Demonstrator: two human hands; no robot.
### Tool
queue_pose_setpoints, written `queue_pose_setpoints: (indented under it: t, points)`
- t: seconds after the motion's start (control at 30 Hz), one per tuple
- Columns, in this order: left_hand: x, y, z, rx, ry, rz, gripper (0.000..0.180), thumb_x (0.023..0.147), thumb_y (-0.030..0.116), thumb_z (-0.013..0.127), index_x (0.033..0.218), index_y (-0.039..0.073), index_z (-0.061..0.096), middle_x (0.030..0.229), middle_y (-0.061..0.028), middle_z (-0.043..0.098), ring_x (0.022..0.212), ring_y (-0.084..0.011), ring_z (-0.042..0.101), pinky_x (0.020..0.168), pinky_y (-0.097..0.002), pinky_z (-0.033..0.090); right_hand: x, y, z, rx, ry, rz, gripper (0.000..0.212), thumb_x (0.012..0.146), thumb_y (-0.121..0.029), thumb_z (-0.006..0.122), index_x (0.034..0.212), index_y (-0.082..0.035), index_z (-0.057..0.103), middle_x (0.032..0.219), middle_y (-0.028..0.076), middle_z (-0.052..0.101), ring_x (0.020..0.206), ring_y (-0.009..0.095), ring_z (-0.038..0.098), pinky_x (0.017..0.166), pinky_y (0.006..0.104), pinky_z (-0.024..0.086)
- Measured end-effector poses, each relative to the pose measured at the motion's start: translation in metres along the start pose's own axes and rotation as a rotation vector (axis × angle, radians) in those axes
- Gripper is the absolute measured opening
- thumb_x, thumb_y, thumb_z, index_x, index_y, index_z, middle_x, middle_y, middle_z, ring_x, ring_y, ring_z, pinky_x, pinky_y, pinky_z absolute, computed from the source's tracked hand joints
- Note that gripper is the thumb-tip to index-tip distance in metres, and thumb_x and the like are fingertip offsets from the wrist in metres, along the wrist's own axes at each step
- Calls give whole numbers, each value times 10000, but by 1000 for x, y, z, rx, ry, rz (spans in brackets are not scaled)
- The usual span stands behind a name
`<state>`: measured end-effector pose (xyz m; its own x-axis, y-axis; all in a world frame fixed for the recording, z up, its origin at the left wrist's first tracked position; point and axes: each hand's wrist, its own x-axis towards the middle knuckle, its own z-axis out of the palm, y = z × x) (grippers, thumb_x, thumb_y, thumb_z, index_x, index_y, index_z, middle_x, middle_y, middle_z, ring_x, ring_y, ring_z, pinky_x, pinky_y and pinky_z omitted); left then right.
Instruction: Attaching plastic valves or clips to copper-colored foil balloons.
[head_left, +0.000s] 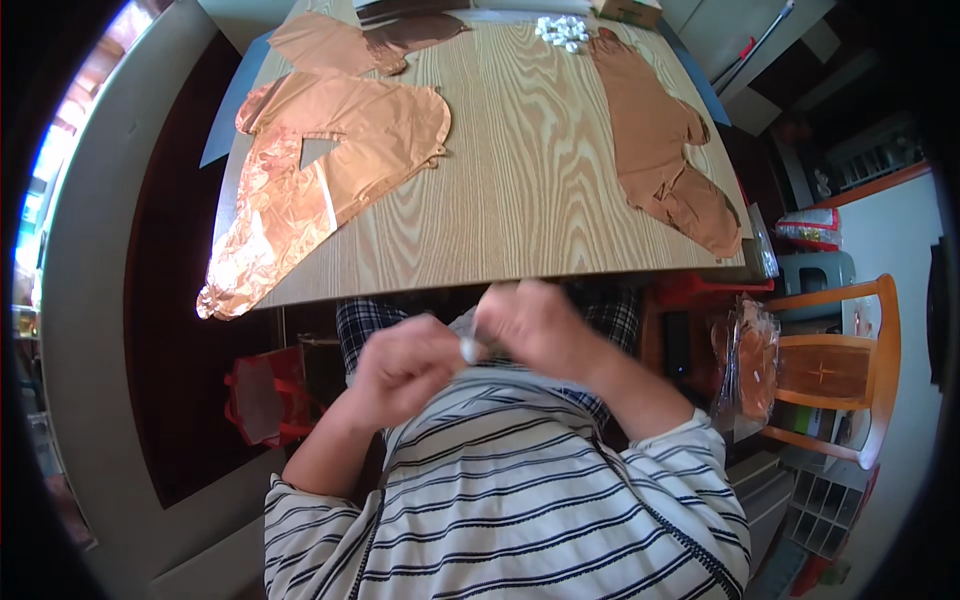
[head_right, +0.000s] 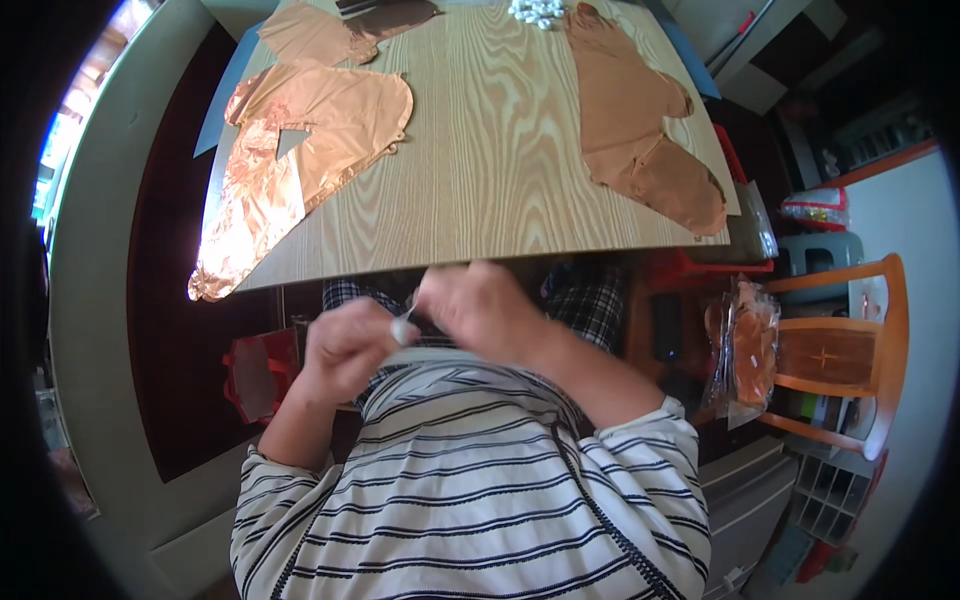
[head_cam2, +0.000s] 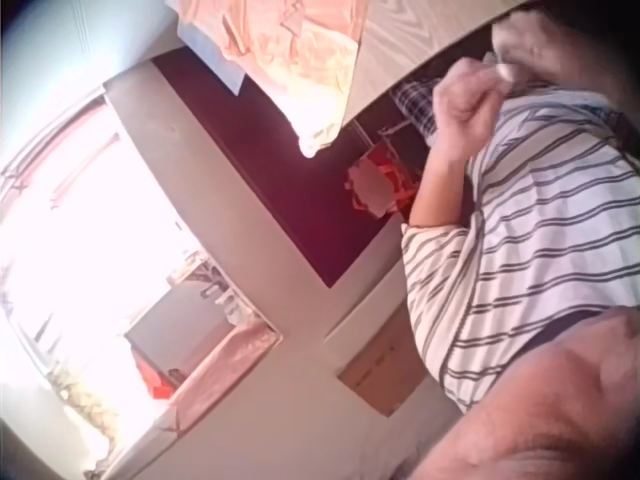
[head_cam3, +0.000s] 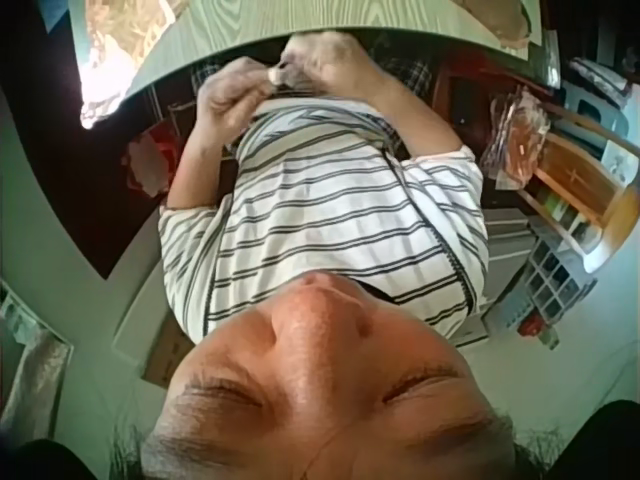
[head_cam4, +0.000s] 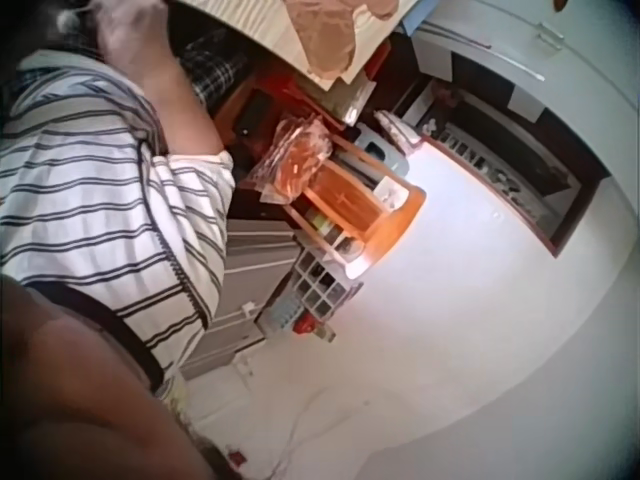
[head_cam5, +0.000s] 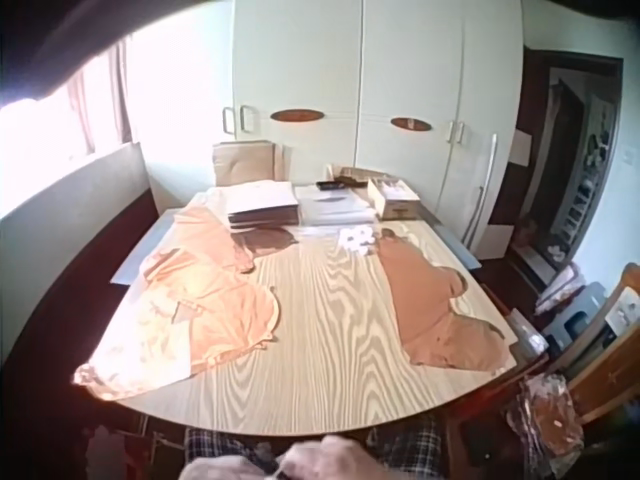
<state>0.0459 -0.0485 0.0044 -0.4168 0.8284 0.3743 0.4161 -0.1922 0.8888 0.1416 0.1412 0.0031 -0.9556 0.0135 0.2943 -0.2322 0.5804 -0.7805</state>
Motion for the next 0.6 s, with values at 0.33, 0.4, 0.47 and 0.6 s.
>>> queue_pose_setpoints:
  t: [0.33, 0.4, 0.47, 0.6]
  points:
    - [2, -14, -4, -9, 106, -90, 193, 797, -86, 641, 973, -17, 679, 798, -91, 612, 704, -193, 592, 626, -287, 481, -22, 2, 23, 137, -129, -147, 170, 936, -198, 564, 824, -75, 604, 684, 99, 569, 646, 316, 580, 619, 422, 454]
    - [3, -13, 5, 112, 110, -140, 188, 803, -84, 630, 959, 2, 692, 800, -96, 613, 695, -196, 592, 630, -289, 481, -18, -20, 14, 179, -137, -165, 146, 918, -172, 582, 811, -75, 600, 696, 93, 581, 661, 304, 584, 627, 414, 458]
    - [-6, -11, 14, 110, -19, -135, 185, 813, -64, 639, 972, 10, 698, 792, -88, 609, 685, -192, 587, 632, -287, 475, -3, -17, -4, 136, -66, -112, 130, 913, -163, 588, 827, -66, 599, 717, 97, 595, 675, 304, 591, 663, 403, 467]
    - [-6, 2, 2, -111, 61, -176, 184, 847, -30, 646, 1013, 18, 708, 748, -56, 596, 673, -135, 565, 617, -254, 452, -7, -3, 0, 167, -77, 83, 125, 913, -174, 579, 850, -68, 602, 758, 104, 591, 714, 302, 580, 703, 407, 465]
